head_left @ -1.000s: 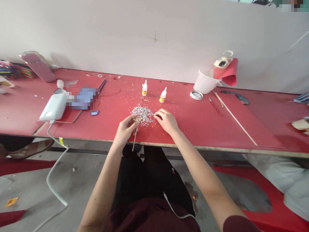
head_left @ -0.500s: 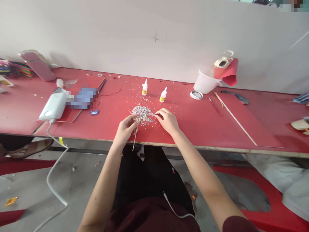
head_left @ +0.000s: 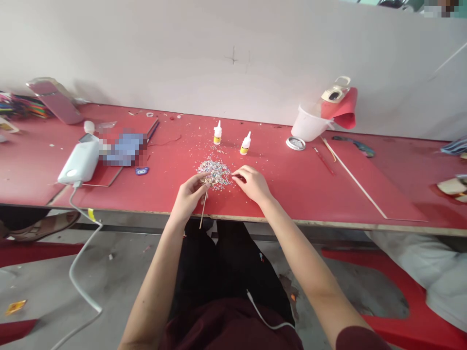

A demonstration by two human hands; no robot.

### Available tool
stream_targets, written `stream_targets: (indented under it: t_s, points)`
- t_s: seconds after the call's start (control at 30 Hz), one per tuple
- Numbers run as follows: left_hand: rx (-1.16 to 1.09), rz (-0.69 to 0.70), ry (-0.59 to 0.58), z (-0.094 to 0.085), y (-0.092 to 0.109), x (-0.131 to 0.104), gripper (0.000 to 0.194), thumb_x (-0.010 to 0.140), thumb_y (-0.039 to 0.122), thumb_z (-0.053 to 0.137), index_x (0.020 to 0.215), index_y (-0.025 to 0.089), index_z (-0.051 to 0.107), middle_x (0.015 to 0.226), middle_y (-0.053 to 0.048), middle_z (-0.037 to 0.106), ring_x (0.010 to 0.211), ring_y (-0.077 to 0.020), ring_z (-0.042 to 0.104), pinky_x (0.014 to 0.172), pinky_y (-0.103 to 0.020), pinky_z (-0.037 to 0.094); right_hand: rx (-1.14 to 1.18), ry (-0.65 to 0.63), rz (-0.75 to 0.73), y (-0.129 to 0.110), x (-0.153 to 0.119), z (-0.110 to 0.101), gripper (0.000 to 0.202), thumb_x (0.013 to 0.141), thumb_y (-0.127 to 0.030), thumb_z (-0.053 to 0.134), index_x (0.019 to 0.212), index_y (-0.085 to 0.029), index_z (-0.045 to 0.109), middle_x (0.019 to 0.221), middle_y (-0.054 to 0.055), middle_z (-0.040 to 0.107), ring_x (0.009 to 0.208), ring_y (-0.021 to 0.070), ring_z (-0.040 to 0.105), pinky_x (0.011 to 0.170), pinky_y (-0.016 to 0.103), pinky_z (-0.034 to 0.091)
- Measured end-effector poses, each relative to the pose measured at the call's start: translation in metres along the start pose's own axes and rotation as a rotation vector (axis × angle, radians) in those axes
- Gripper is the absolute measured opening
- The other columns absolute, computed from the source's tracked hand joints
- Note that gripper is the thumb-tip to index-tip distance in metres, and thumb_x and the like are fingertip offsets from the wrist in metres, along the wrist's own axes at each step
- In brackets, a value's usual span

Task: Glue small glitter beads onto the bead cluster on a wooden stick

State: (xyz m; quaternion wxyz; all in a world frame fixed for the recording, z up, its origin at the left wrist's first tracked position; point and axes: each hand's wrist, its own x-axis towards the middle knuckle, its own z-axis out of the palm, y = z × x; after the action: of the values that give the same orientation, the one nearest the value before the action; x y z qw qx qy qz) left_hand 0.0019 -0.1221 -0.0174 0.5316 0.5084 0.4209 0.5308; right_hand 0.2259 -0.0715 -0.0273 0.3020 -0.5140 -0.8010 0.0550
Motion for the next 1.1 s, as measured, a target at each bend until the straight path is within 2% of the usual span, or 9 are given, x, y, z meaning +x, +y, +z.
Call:
stream_targets:
  t_s: [0.07,0.17,0.23,0.4,0.57,0.73,0.9,1.0,1.1]
  points:
    - [0.0,0.001,0.002,0.0,-0.0003,0.0,0.034,0.084,0.029,0.068,0.117,0.018,0.067,0.06,0.005,0.048,0.047,-0.0061,0.043,0.045,-0.019,0.038,0.028,0.027,-0.006,-0.0004,-0.0005,-0.0004,0.015,0.093,-0.03,0.053,0.093,-0.023,0.067,0.095,0.005,0.066,0.082,0.0185,0.062,0.071,0.031,0.046]
    - [-0.002,0.004,0.0,-0.0003,-0.0008,-0.0001,0.034,0.084,0.029,0.067,0.116,0.018,0.067,0.06,0.005,0.048,0.048,-0.0063,0.043,0.046,-0.019,0.038,-0.04,0.09,0.089,0.0015,-0.001,-0.0006,0.014,0.093,-0.028,0.055,0.092,-0.022,0.067,0.094,0.006,0.066,0.076,0.018,0.06,0.066,0.03,0.044]
    - [-0.003,0.001,-0.003,-0.0005,-0.001,-0.0001,0.034,0.084,0.029,0.067,0.117,0.019,0.067,0.061,0.004,0.048,0.048,-0.0063,0.043,0.046,-0.019,0.038,-0.082,0.077,0.114,0.0027,-0.0015,-0.0005,0.012,0.091,-0.026,0.056,0.089,-0.022,0.067,0.093,0.006,0.066,0.075,0.0181,0.06,0.064,0.03,0.043]
    - [0.003,0.003,-0.004,0.0,0.0,-0.0005,0.034,0.085,0.028,0.067,0.117,0.018,0.067,0.061,0.005,0.047,0.048,-0.0059,0.042,0.045,-0.018,0.038,0.01,0.007,-0.016,-0.0007,-0.0022,-0.0015,0.012,0.093,-0.028,0.055,0.092,-0.022,0.066,0.095,0.004,0.066,0.08,0.0166,0.061,0.07,0.028,0.045]
    - [0.012,0.011,0.003,0.0003,-0.0006,-0.0002,0.033,0.085,0.027,0.067,0.116,0.018,0.067,0.063,0.004,0.05,0.048,-0.0055,0.043,0.045,-0.018,0.038,-0.104,0.065,0.162,0.0,-0.0001,-0.0025,0.011,0.092,-0.025,0.056,0.091,-0.02,0.066,0.095,0.006,0.066,0.079,0.018,0.061,0.066,0.029,0.043]
    - [0.015,0.013,-0.004,-0.0002,-0.0015,0.0001,0.033,0.085,0.027,0.067,0.117,0.018,0.067,0.062,0.004,0.049,0.048,-0.0054,0.043,0.045,-0.018,0.038,-0.008,-0.019,0.025,0.0,0.0006,-0.0011,0.011,0.093,-0.026,0.055,0.092,-0.022,0.066,0.096,0.004,0.066,0.083,0.0171,0.062,0.071,0.028,0.044]
    - [0.016,0.011,-0.009,-0.0004,-0.0019,0.0003,0.034,0.085,0.027,0.066,0.118,0.018,0.067,0.062,0.004,0.049,0.048,-0.0055,0.043,0.045,-0.018,0.038,-0.099,0.049,0.13,0.0009,0.0024,0.0009,0.011,0.093,-0.025,0.055,0.09,-0.021,0.065,0.094,0.006,0.065,0.081,0.0187,0.061,0.066,0.029,0.042]
    - [0.019,0.019,-0.006,-0.0003,-0.0021,0.0004,0.033,0.085,0.027,0.066,0.117,0.018,0.067,0.062,0.004,0.049,0.048,-0.0054,0.043,0.046,-0.018,0.038,-0.061,-0.006,0.05,0.0019,0.0028,0.0008,0.01,0.092,-0.024,0.056,0.09,-0.021,0.065,0.095,0.005,0.065,0.083,0.0179,0.061,0.069,0.028,0.043]
    - [0.014,0.013,-0.007,-0.0001,-0.0017,0.0003,0.033,0.085,0.027,0.066,0.117,0.018,0.067,0.061,0.005,0.048,0.048,-0.0054,0.043,0.046,-0.018,0.038,-0.026,0.04,0.033,0.0025,0.0025,0.0007,0.011,0.093,-0.026,0.055,0.093,-0.022,0.065,0.097,0.004,0.066,0.083,0.0172,0.061,0.07,0.028,0.044]
